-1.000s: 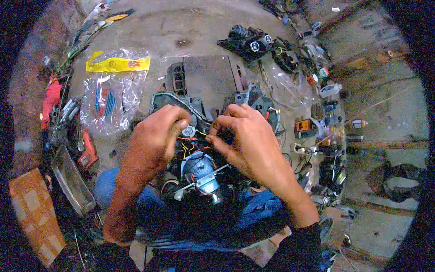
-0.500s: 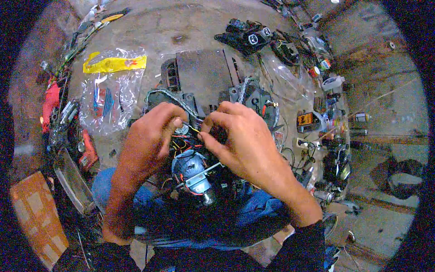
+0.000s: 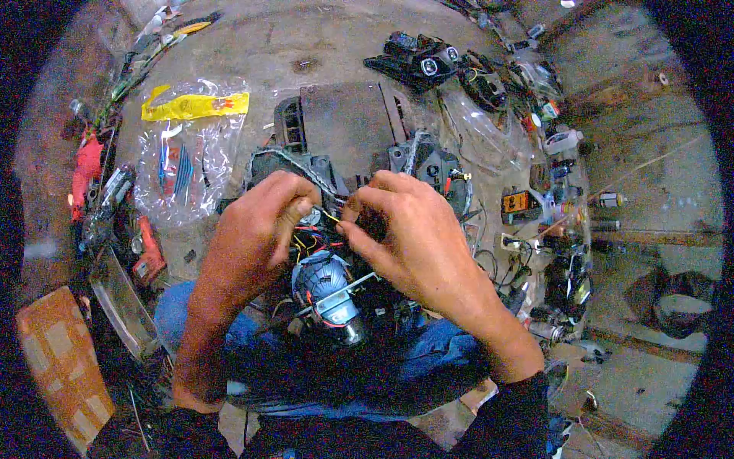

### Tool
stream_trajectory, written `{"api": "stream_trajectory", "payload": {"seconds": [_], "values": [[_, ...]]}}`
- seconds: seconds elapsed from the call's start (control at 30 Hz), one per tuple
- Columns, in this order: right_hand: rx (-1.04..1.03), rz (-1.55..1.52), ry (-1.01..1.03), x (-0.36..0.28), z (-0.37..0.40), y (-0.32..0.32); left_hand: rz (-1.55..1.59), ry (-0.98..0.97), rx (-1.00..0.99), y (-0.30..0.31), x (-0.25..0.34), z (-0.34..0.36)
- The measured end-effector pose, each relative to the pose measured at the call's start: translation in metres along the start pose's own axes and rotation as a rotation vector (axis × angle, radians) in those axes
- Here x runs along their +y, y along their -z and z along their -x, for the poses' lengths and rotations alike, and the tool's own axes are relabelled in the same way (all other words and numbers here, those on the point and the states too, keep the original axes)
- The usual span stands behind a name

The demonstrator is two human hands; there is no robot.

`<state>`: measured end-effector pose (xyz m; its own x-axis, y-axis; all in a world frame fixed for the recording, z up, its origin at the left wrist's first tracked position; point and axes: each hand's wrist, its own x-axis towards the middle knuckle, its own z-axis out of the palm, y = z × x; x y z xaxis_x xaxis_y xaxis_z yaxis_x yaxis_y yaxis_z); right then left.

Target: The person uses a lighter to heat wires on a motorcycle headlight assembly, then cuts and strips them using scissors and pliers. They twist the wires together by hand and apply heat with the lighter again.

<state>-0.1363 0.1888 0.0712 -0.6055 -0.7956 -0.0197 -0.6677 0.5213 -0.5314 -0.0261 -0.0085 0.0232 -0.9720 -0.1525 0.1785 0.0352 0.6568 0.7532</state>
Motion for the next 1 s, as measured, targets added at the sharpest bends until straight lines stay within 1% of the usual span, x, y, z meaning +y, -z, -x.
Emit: {"api": "stream_trajectory", "payload": {"seconds": [0.33, 0.53, 0.63, 0.73, 1.0], "values": [[-0.036, 0.024, -0.025, -0.0028, -0.0014, 0.0016, -0.019, -0.024, -0.003, 0.0005, -0.0008, 0.0004], [-0.014, 0.048, 0.007, -0.002, -0.0012, 0.0002, -0.031, -0.04, -0.007, -0.0009, -0.0012, 0.0009], [-0.035, -0.017, 0.016, 0.0031, -0.0008, -0.0017, -0.039, -0.048, -0.001, -0.0023, -0.001, 0.0014], [-0.008, 0.03, 0.023, 0.0006, -0.0016, -0.0018, -0.045, -0.059, 0.003, -0.003, -0.0017, 0.0013], [-0.001, 0.023, 0.027, 0.001, -0.0013, -0.0019, -0.004, -0.005, -0.01, -0.0054, 0.0018, 0.0006]]}}
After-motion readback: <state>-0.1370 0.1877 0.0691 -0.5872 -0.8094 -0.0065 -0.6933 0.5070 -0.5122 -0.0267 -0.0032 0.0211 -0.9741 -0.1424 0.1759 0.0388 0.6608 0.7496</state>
